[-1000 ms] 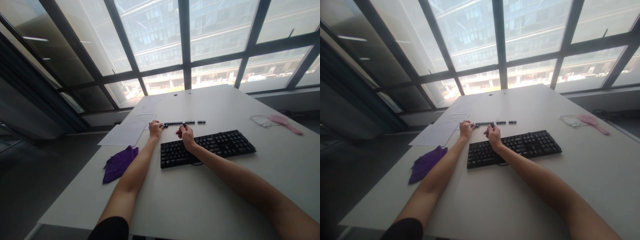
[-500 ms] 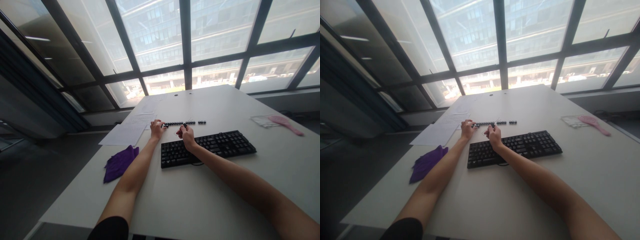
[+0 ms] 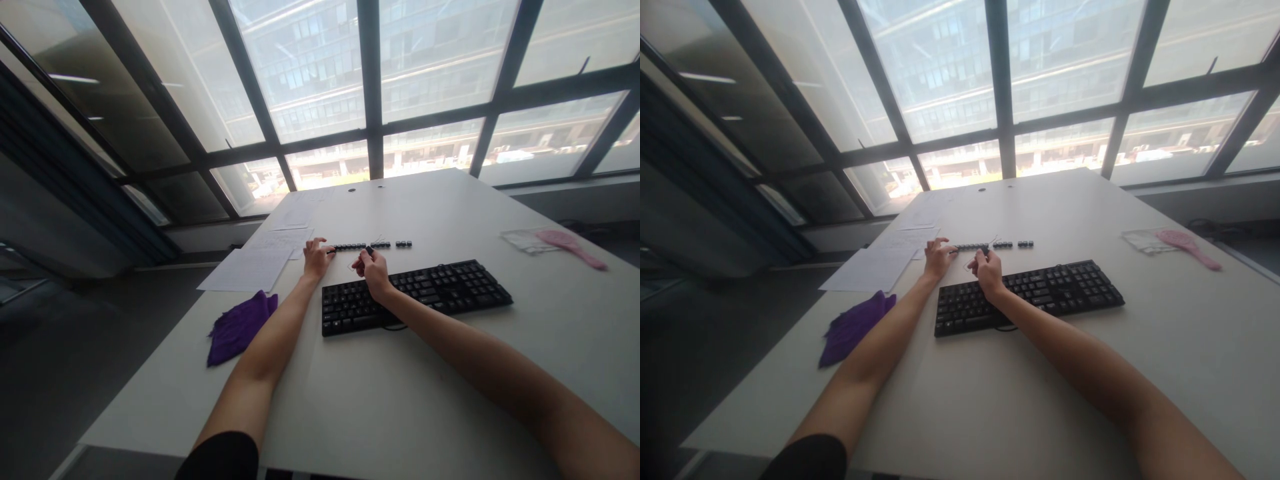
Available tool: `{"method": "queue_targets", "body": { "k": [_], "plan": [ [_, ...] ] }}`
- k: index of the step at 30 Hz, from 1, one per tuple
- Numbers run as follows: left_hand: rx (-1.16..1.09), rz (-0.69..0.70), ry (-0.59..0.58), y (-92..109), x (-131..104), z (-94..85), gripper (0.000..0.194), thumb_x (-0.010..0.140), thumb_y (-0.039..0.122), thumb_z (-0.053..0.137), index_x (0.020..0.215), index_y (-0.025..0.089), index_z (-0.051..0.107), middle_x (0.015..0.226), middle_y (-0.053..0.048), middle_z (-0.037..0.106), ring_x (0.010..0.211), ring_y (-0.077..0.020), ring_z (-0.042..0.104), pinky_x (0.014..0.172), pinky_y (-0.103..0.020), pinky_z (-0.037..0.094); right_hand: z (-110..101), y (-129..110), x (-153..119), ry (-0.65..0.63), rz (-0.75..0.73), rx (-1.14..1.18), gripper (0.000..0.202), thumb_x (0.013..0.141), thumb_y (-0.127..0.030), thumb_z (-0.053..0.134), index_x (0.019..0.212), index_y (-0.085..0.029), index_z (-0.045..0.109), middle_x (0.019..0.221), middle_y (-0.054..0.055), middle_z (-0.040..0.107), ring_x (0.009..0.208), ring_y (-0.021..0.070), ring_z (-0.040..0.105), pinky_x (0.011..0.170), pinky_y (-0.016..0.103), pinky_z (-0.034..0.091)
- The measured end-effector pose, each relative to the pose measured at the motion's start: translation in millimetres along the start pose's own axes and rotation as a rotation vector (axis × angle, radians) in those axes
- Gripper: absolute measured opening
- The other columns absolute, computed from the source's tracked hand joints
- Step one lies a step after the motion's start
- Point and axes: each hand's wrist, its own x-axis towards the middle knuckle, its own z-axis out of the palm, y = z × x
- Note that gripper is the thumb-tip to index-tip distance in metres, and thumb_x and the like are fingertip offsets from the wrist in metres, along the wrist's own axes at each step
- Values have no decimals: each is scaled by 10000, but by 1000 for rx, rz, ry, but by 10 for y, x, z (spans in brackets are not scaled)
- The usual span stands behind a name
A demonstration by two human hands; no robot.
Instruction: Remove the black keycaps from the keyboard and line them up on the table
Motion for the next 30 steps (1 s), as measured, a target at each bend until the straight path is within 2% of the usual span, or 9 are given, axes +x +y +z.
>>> {"method": "queue_targets", "body": {
  "k": [6,9,13,18,20,24,27,30],
  "plan": [
    [-9,-13,-1,9,3,-21,197,818,278,736,1011,310,764,1276,-62,554,1168,-294,431,953,-418,399,-2,-11,-6,-1,4,-6,318,879,-439,576,683,-197,510,581,23,627,443,93,451,418,228,336],
    [-6,-63,18,-4,2,-35,245,827,314,728,1072,297,742,1265,-79,559,1162,-299,434,953,-414,401,-1,-14,-7,-4,3,-4,328,880,-447,575,679,-197,506,582,25,629,448,93,450,421,228,338],
    [-8,-132,39,-40,-14,-49,222,848,340,701,1057,278,740,1248,-91,573,1153,-309,447,939,-419,405,-5,-13,-13,0,7,-15,332,880,-447,570,673,-194,516,588,27,625,457,94,453,428,230,343],
    [-92,-180,119,-2,-7,-154,213,888,335,639,1050,240,739,1197,-103,618,1129,-303,496,957,-430,404,-4,-33,-13,-13,-3,-37,305,867,-430,570,679,-193,534,626,25,623,491,97,469,450,230,359],
    [-152,-177,140,70,6,-249,206,913,283,586,1039,218,736,1153,-103,649,1110,-285,532,973,-428,406,-2,-60,-10,-81,-10,-64,276,857,-418,577,695,-197,540,620,13,618,488,102,473,457,234,363],
    [-382,-72,83,308,-65,-505,240,917,156,503,1023,177,717,973,-71,720,926,-209,629,897,-347,475,-35,-121,-40,-355,-135,-327,189,840,-323,599,703,-194,576,605,3,629,517,121,518,520,245,383],
    [-531,-19,-19,499,-284,-682,248,918,153,488,1019,182,713,862,-32,734,795,-169,654,795,-296,501,-88,-122,-87,-453,-253,-533,160,839,-261,596,698,-187,609,628,-1,642,584,134,538,578,247,372],
    [-585,-23,-110,624,-584,-776,250,898,142,501,1005,194,720,841,-20,736,754,-159,657,727,-275,495,-120,-75,-100,-487,-269,-622,167,845,-256,593,697,-182,621,608,-16,617,573,130,499,566,245,331]
  ]
}}
